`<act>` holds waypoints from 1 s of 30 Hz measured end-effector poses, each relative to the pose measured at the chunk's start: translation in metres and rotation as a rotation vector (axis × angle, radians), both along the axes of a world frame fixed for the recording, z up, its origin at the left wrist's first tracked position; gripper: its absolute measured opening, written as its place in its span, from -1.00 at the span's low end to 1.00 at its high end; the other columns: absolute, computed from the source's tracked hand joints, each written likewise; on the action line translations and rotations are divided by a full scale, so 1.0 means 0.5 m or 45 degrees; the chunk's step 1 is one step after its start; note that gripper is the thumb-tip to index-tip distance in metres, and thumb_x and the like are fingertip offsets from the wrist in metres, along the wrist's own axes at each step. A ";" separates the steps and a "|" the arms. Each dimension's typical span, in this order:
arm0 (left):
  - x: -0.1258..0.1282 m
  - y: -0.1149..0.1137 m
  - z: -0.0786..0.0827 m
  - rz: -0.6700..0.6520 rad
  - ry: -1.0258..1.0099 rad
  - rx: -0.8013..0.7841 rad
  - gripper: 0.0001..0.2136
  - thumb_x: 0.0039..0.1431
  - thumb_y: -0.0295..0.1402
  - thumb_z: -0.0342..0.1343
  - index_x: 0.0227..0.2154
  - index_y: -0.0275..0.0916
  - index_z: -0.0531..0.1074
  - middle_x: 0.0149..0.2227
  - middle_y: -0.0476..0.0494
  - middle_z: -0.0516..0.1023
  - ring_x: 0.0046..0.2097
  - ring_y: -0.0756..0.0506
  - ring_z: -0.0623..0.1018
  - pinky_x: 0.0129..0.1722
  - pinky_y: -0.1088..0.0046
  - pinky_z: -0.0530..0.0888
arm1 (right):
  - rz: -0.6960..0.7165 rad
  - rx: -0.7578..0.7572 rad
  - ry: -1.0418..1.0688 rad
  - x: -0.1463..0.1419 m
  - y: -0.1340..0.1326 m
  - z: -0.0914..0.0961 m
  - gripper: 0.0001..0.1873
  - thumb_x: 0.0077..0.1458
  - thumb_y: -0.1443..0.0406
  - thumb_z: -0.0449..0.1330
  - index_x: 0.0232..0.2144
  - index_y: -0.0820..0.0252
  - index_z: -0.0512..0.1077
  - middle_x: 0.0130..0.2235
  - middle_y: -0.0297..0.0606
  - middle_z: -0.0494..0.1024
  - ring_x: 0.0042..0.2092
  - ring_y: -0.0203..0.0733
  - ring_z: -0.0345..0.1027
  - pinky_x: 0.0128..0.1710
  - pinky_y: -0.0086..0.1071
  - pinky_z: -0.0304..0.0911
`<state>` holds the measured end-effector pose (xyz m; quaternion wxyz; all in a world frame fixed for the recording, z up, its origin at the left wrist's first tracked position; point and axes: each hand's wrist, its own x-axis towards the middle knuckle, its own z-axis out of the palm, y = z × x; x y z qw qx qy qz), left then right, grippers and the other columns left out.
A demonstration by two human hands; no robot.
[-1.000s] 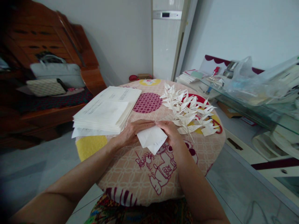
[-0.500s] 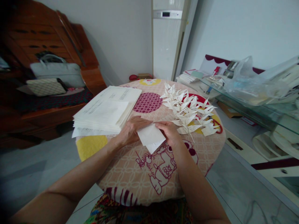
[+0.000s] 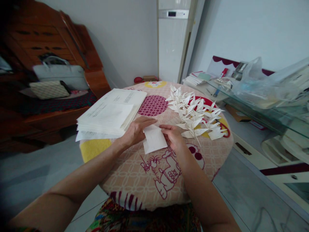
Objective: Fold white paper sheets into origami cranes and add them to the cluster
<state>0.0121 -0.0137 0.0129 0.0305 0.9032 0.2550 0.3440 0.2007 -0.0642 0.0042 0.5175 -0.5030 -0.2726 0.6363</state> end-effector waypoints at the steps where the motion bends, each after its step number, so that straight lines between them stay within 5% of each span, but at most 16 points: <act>1: -0.002 -0.002 -0.005 0.015 0.014 0.014 -0.55 0.10 -0.60 0.10 0.08 -0.33 0.46 0.01 -0.32 0.58 0.04 -0.20 0.55 0.04 0.16 0.50 | -0.011 -0.004 -0.047 -0.002 0.001 -0.006 -0.75 -0.21 0.44 0.30 -0.36 0.19 0.57 -0.46 -0.28 0.62 -0.45 -0.22 0.44 -0.39 -0.34 0.31; 10: -0.035 -0.013 -0.060 0.093 0.043 -0.105 -0.50 0.10 -0.57 0.10 0.15 -0.33 0.40 0.04 -0.37 0.53 0.05 -0.22 0.51 0.06 0.11 0.50 | -0.035 0.247 -0.615 -0.009 0.009 -0.052 -0.77 -0.17 0.31 0.26 -0.36 0.20 0.61 -0.39 -0.26 0.65 -0.37 -0.21 0.45 -0.30 -0.33 0.30; 23: -0.052 -0.070 -0.063 -0.069 0.107 -0.137 -0.65 0.16 -0.58 0.08 0.00 -0.30 0.51 -0.01 -0.31 0.58 0.03 -0.18 0.55 -0.03 0.21 0.57 | 0.003 0.508 -1.045 0.001 0.001 -0.021 -0.81 -0.19 0.40 0.32 -0.44 0.08 0.64 -0.42 -0.28 0.64 -0.35 -0.08 0.49 -0.15 -0.16 0.36; 30: -0.050 -0.069 -0.054 -0.083 0.118 -0.165 -0.54 0.05 -0.66 0.06 0.03 -0.28 0.50 0.01 -0.27 0.58 0.05 -0.17 0.54 0.01 0.22 0.56 | 0.212 0.774 -1.261 0.012 -0.050 -0.021 -0.64 0.06 0.15 0.28 -0.13 0.21 0.58 -0.12 -0.05 0.61 -0.13 0.01 0.50 -0.08 -0.10 0.40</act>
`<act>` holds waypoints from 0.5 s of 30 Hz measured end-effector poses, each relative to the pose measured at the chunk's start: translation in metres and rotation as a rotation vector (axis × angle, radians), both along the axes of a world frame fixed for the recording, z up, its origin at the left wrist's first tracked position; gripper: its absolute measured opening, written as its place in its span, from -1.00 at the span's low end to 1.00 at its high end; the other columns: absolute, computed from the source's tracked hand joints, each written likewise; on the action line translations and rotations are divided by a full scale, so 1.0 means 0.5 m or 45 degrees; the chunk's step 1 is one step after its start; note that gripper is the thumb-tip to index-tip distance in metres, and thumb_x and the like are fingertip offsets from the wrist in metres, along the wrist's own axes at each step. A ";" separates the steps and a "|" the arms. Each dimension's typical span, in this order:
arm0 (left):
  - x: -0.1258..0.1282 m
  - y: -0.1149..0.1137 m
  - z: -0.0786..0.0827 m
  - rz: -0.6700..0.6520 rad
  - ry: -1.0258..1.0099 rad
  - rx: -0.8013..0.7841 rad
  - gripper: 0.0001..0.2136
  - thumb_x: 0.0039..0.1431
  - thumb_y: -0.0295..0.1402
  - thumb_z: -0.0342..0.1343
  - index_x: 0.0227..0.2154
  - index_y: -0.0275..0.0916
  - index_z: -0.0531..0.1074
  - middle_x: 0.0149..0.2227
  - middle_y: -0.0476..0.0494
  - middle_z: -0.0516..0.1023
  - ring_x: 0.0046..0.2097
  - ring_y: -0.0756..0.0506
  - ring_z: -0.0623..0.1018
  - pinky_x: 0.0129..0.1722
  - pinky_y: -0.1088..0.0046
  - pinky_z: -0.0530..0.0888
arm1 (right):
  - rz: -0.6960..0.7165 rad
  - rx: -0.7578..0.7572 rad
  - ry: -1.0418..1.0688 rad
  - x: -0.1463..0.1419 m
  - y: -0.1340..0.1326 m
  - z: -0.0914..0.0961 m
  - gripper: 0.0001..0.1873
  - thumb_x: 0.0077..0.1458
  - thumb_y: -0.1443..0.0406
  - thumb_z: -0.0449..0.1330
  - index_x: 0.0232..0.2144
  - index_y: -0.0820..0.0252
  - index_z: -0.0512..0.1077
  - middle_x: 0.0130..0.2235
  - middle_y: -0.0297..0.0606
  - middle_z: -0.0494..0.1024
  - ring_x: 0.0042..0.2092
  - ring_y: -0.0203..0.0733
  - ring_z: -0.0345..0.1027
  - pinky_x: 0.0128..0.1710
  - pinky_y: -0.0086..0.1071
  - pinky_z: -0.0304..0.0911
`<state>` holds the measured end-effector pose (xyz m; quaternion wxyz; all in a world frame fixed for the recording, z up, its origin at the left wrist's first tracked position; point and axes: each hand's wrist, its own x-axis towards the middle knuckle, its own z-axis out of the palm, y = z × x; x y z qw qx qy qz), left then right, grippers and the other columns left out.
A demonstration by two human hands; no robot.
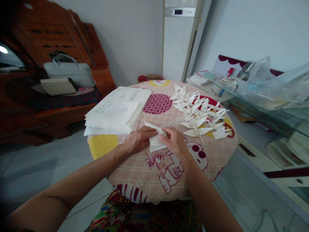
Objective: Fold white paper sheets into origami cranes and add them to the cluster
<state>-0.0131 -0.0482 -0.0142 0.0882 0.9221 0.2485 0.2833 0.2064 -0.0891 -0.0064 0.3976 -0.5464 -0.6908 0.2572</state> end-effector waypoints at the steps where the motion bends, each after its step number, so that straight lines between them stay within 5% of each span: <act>1: 0.000 0.001 -0.001 -0.002 -0.005 0.001 -0.54 0.04 -0.66 0.06 0.03 -0.28 0.50 0.00 -0.27 0.58 0.05 -0.17 0.54 0.00 0.23 0.56 | 0.008 0.079 -0.083 -0.002 -0.011 -0.003 -0.59 0.05 0.10 0.30 -0.10 0.21 0.56 -0.06 -0.03 0.59 -0.05 0.05 0.47 0.01 -0.06 0.36; 6: 0.001 0.005 -0.007 -0.001 -0.034 -0.005 -0.58 0.05 -0.64 0.06 -0.01 -0.30 0.52 -0.02 -0.29 0.59 0.05 -0.18 0.55 -0.01 0.22 0.57 | 0.028 0.259 -0.444 -0.025 -0.047 -0.017 -0.41 0.01 0.02 0.36 0.01 0.24 0.48 0.03 0.05 0.53 0.08 0.18 0.37 0.14 0.07 0.25; 15: 0.000 0.033 -0.017 0.075 -0.048 -0.095 -0.57 0.06 -0.56 0.14 0.04 -0.33 0.49 0.05 -0.36 0.55 0.09 -0.22 0.53 0.08 0.11 0.52 | 0.017 0.238 -0.556 -0.038 -0.063 -0.026 -0.55 0.07 0.08 0.34 -0.06 0.20 0.48 -0.07 -0.01 0.54 0.00 0.14 0.37 0.03 0.00 0.31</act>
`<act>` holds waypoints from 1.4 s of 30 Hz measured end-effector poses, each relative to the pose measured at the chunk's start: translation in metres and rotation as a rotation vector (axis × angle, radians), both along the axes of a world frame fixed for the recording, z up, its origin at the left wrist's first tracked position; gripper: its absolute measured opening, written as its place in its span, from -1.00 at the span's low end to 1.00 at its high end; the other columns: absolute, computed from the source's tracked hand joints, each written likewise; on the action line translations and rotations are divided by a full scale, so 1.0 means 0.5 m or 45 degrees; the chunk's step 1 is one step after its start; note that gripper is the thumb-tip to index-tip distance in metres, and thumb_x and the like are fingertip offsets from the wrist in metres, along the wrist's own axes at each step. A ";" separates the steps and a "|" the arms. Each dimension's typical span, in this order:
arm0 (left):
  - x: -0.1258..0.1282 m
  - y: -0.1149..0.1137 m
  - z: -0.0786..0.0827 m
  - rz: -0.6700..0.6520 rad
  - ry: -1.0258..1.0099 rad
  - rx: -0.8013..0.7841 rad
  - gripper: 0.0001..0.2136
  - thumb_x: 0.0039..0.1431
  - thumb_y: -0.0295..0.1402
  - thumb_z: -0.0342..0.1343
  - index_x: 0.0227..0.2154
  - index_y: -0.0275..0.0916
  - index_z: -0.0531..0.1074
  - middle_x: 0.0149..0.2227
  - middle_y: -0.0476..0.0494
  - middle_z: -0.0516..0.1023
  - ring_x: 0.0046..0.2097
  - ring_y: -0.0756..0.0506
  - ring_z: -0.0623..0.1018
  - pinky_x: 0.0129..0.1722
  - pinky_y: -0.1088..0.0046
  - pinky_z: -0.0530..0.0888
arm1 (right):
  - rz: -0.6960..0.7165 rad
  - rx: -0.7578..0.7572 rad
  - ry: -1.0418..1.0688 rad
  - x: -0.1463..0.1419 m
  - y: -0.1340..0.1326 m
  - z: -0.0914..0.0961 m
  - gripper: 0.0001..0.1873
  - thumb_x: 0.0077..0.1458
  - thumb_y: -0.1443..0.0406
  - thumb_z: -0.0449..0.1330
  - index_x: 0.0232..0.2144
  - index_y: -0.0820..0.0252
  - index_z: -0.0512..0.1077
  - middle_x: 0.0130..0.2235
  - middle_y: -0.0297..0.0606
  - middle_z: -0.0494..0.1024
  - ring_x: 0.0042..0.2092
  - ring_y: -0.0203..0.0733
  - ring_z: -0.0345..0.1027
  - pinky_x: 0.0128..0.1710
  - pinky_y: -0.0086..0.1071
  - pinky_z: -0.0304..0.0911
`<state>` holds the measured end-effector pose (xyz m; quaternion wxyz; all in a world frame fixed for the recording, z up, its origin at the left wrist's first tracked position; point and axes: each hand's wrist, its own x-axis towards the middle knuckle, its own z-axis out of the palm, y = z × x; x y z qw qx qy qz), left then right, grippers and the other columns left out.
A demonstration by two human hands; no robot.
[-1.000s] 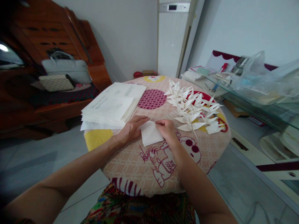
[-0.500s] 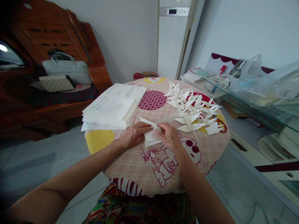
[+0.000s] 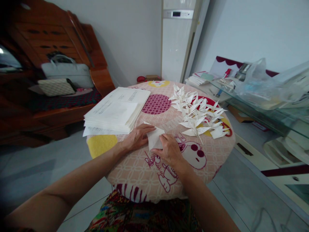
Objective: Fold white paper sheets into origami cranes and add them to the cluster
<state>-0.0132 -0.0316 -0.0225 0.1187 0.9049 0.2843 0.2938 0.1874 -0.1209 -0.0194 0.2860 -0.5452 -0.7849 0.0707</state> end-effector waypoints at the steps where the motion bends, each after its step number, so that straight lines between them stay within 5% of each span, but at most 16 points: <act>1: 0.001 0.006 -0.001 0.017 -0.005 0.009 -0.57 0.06 -0.56 0.14 0.04 -0.34 0.49 0.06 -0.36 0.55 0.10 -0.22 0.53 0.09 0.10 0.51 | 0.002 0.006 0.011 0.002 0.000 -0.002 -0.56 0.07 0.08 0.33 -0.08 0.20 0.48 -0.06 -0.01 0.54 0.00 0.13 0.38 0.03 -0.01 0.31; 15: 0.009 0.037 0.025 0.033 0.220 0.022 -0.47 0.01 -0.51 0.15 0.12 -0.28 0.42 0.13 -0.33 0.52 0.20 -0.27 0.46 0.30 -0.09 0.22 | -0.029 0.060 -0.111 -0.014 -0.016 -0.008 -0.26 0.06 0.00 0.33 0.16 0.29 0.31 0.06 0.13 0.46 0.08 0.23 0.32 0.09 0.08 0.28; 25: 0.007 0.051 0.036 0.025 0.326 -0.028 -0.47 0.05 -0.41 0.14 0.15 -0.23 0.40 0.13 -0.31 0.51 0.18 -0.29 0.46 0.30 -0.16 0.11 | -0.076 0.093 -0.158 -0.026 -0.028 -0.004 -0.47 0.23 0.05 0.16 0.11 0.29 0.34 0.03 0.11 0.47 0.04 0.19 0.33 0.05 0.00 0.30; 31: 0.005 0.068 0.032 0.006 0.410 -0.007 -0.53 0.10 -0.34 0.14 0.12 -0.17 0.42 0.07 -0.26 0.54 0.12 -0.27 0.48 0.26 -0.08 0.16 | -0.122 0.049 -0.197 -0.026 -0.026 0.004 -0.69 0.19 0.35 0.12 -0.02 0.29 0.42 -0.05 0.06 0.49 0.00 0.13 0.32 0.00 -0.10 0.30; 42: 0.019 0.035 0.075 0.181 0.567 0.332 -0.64 0.14 -0.16 0.21 -0.04 -0.21 0.52 -0.13 -0.21 0.58 -0.05 -0.26 0.50 0.25 -0.04 0.09 | -0.233 0.122 0.045 -0.010 -0.010 -0.012 -0.53 0.16 0.46 0.01 0.10 0.32 0.42 -0.13 -0.02 0.54 -0.09 0.01 0.39 -0.06 -0.21 0.31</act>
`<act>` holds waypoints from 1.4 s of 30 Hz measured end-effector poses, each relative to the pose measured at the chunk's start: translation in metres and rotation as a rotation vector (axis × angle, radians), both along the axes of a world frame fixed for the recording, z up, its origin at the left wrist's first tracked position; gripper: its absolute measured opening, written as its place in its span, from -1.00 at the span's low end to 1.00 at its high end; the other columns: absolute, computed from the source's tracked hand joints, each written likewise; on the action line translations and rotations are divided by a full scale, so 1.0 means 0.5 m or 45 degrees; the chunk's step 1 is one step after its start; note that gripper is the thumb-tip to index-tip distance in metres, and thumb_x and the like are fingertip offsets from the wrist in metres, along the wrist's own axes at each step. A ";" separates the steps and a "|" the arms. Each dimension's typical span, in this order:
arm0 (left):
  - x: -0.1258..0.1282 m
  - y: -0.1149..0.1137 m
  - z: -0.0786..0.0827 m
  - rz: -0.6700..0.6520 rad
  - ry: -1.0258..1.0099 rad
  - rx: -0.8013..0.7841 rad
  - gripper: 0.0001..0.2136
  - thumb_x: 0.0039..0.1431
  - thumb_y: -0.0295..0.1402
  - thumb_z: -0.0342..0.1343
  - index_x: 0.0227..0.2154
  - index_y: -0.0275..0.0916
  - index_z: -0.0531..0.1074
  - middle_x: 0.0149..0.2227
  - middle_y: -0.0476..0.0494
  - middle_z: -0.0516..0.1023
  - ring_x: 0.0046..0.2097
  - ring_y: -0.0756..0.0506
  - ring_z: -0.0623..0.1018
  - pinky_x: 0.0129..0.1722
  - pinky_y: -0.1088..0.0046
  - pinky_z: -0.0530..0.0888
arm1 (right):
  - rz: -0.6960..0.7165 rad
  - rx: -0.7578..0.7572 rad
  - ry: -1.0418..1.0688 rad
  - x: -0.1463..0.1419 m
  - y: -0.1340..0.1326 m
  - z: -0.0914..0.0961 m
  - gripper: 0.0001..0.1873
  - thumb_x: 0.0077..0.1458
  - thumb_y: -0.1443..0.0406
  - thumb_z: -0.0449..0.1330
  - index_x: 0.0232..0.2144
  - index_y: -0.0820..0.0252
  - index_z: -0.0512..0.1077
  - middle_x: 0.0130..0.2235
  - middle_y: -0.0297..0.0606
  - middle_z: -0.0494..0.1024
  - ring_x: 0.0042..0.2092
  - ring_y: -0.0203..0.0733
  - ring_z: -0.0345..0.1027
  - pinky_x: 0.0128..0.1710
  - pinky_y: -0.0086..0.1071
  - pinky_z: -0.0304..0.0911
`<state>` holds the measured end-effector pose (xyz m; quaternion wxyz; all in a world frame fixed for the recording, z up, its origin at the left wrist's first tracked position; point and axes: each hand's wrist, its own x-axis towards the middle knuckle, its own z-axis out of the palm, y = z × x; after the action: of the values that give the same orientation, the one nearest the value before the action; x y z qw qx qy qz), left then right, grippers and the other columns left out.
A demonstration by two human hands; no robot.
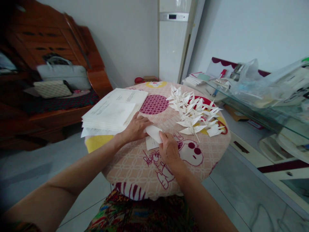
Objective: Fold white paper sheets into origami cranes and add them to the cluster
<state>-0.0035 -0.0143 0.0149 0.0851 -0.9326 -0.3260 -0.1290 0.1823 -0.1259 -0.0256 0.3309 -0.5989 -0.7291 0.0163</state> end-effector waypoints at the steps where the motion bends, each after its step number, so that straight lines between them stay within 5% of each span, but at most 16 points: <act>1: 0.002 -0.004 0.002 0.007 -0.001 0.028 -0.67 0.14 -0.18 0.20 -0.07 -0.22 0.53 -0.15 -0.21 0.58 -0.07 -0.26 0.50 0.24 -0.03 0.11 | -0.012 0.001 0.022 0.001 0.001 0.000 -0.53 0.15 0.46 0.01 0.09 0.32 0.44 -0.15 -0.02 0.55 -0.10 0.01 0.40 -0.06 -0.22 0.31; 8: 0.009 -0.024 -0.003 0.017 -0.061 0.092 -0.74 0.14 -0.28 0.20 -0.12 -0.24 0.54 -0.15 -0.24 0.59 -0.10 -0.26 0.51 0.17 0.01 0.20 | -0.035 0.044 0.130 0.005 0.008 0.002 -0.62 0.23 0.31 0.04 -0.02 0.38 0.52 -0.21 0.02 0.57 -0.18 0.01 0.44 -0.12 -0.22 0.33; 20: 0.004 -0.037 -0.013 -0.001 -0.160 0.092 -0.54 0.05 -0.30 0.30 0.05 -0.23 0.47 -0.05 -0.25 0.58 -0.07 -0.29 0.50 0.16 0.00 0.22 | -0.203 0.118 0.202 0.018 0.020 0.001 -0.65 0.24 0.31 -0.03 -0.32 0.24 0.56 -0.38 -0.06 0.58 -0.32 -0.07 0.42 -0.27 -0.27 0.29; 27: 0.002 -0.054 -0.020 0.021 -0.199 0.093 -0.34 0.08 -0.33 0.28 0.26 -0.24 0.27 -0.02 -0.26 0.57 -0.07 -0.27 0.52 0.11 0.06 0.26 | -0.282 0.057 0.211 0.024 0.020 0.005 -0.68 0.23 0.28 0.02 -0.44 0.20 0.52 -0.43 -0.10 0.56 -0.37 -0.10 0.41 -0.34 -0.32 0.23; 36: -0.003 -0.070 -0.030 -0.044 -0.372 0.009 -0.51 0.17 -0.36 0.19 0.18 -0.27 0.37 -0.13 -0.25 0.63 -0.11 -0.22 0.58 0.06 0.10 0.38 | -0.291 0.015 0.257 0.023 0.019 0.008 -0.64 0.22 0.26 -0.01 -0.39 0.25 0.57 -0.40 -0.04 0.61 -0.33 -0.05 0.46 -0.31 -0.30 0.27; 42: -0.012 -0.076 -0.046 -0.189 -0.613 -0.262 -0.68 0.19 -0.45 0.10 0.00 -0.30 0.50 -0.05 -0.27 0.63 -0.06 -0.16 0.62 -0.07 0.31 0.55 | -0.227 0.055 0.273 0.021 0.020 0.003 -0.68 0.11 0.39 0.00 -0.37 0.21 0.58 -0.37 -0.08 0.62 -0.29 -0.06 0.46 -0.21 -0.27 0.33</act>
<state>-0.0094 -0.0521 -0.0080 -0.0997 -0.9002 -0.2791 -0.3191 0.1929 -0.1160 -0.0242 0.4201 -0.6486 -0.6337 0.0351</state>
